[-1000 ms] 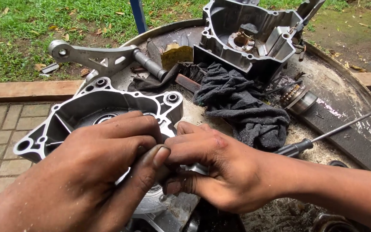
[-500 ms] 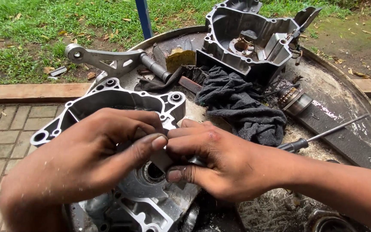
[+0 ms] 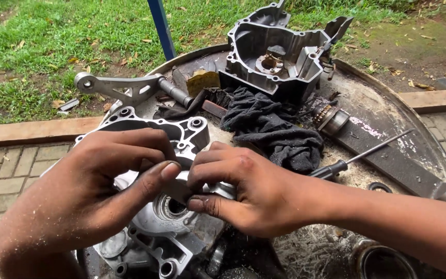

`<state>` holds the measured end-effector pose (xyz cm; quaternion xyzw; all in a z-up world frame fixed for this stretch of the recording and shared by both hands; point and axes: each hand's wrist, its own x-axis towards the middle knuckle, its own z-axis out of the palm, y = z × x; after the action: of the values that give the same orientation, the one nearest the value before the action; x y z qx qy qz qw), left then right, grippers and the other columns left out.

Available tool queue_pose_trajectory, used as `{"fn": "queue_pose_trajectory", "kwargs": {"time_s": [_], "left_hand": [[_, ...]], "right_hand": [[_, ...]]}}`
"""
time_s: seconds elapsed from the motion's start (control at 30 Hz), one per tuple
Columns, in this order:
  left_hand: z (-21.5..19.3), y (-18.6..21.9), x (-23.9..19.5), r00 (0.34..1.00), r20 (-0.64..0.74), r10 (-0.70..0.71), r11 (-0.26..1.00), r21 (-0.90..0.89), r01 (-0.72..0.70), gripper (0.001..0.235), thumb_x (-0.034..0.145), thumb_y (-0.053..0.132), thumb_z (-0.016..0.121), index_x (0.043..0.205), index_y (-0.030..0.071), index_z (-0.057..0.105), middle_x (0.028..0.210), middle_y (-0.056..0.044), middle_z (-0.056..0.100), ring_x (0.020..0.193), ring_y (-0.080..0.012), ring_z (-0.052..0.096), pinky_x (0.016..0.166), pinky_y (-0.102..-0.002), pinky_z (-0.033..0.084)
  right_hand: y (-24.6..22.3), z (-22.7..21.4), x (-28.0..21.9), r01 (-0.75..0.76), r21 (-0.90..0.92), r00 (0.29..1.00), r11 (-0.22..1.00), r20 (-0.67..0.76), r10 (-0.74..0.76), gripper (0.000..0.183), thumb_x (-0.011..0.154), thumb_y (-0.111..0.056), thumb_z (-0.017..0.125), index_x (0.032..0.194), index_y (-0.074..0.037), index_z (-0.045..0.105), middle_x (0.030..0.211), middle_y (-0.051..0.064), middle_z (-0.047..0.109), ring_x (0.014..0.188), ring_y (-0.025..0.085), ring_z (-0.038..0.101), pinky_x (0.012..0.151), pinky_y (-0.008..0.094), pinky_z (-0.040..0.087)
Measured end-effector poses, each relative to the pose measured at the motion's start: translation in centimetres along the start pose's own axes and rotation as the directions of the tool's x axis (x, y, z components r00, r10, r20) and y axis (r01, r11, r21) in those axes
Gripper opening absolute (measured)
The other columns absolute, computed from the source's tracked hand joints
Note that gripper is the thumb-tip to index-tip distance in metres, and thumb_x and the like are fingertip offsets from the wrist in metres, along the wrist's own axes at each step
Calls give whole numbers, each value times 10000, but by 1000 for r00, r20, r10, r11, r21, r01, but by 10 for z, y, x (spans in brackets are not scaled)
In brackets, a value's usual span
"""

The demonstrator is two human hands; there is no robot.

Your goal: The person uses a metal file to smooth the edges of a disassembled engine casing, then fits a black rubber seal into a circular groove on the casing. The work is performed on a metal drum surface outdoors with other engine parts and tools nearby.

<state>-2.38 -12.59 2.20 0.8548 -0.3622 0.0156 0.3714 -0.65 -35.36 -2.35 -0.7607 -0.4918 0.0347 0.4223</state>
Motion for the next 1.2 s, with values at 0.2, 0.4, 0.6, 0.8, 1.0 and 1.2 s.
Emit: {"fn": "queue_pose_trajectory", "kwargs": {"time_s": [0.2,0.4,0.6,0.8,1.0,1.2], "left_hand": [[-20,27,30,992,119,27,991,130,-43,362,978,319,594,773,156,844,693,55,753,529,-83,707,446,-285,572],[-24,41,49,982,160,99,990,79,-112,382,967,331,656,664,116,747,623,58,655,552,-81,589,464,-291,502],[-11,14,49,983,147,108,994,-31,-105,414,951,345,660,627,89,679,605,58,574,547,-71,540,481,-277,434],[-3,0,63,965,223,136,988,-108,-114,370,949,369,607,738,113,771,583,66,664,554,-34,537,495,-246,443],[0,-5,65,957,147,251,954,-204,-219,391,999,256,595,661,58,601,580,13,516,589,-91,434,547,-280,391],[-4,-7,66,963,148,225,966,-165,-200,354,988,277,586,732,48,673,642,-27,626,620,-129,535,566,-308,440]], "right_hand": [[-28,-29,-6,130,-241,990,962,-13,-137,256,976,-175,628,1182,-22,618,1059,112,643,929,269,569,843,415,454],[-35,-45,-11,157,-361,985,919,-14,-173,202,960,-141,641,1108,-4,621,956,101,665,816,259,603,732,372,475],[-16,-41,-17,136,-369,990,919,81,-114,153,953,-162,661,1055,-60,610,938,77,661,794,263,629,716,365,467],[-12,-37,-18,36,-255,998,966,60,-21,100,938,-196,681,957,-113,627,868,39,697,747,254,650,680,376,513],[1,-30,-20,123,-300,992,946,44,-115,153,916,-153,709,993,-81,598,905,79,690,775,296,644,682,392,474],[12,-27,-16,117,-314,993,942,55,-105,138,921,-188,695,974,-92,612,915,69,710,767,286,684,704,385,516]]}}
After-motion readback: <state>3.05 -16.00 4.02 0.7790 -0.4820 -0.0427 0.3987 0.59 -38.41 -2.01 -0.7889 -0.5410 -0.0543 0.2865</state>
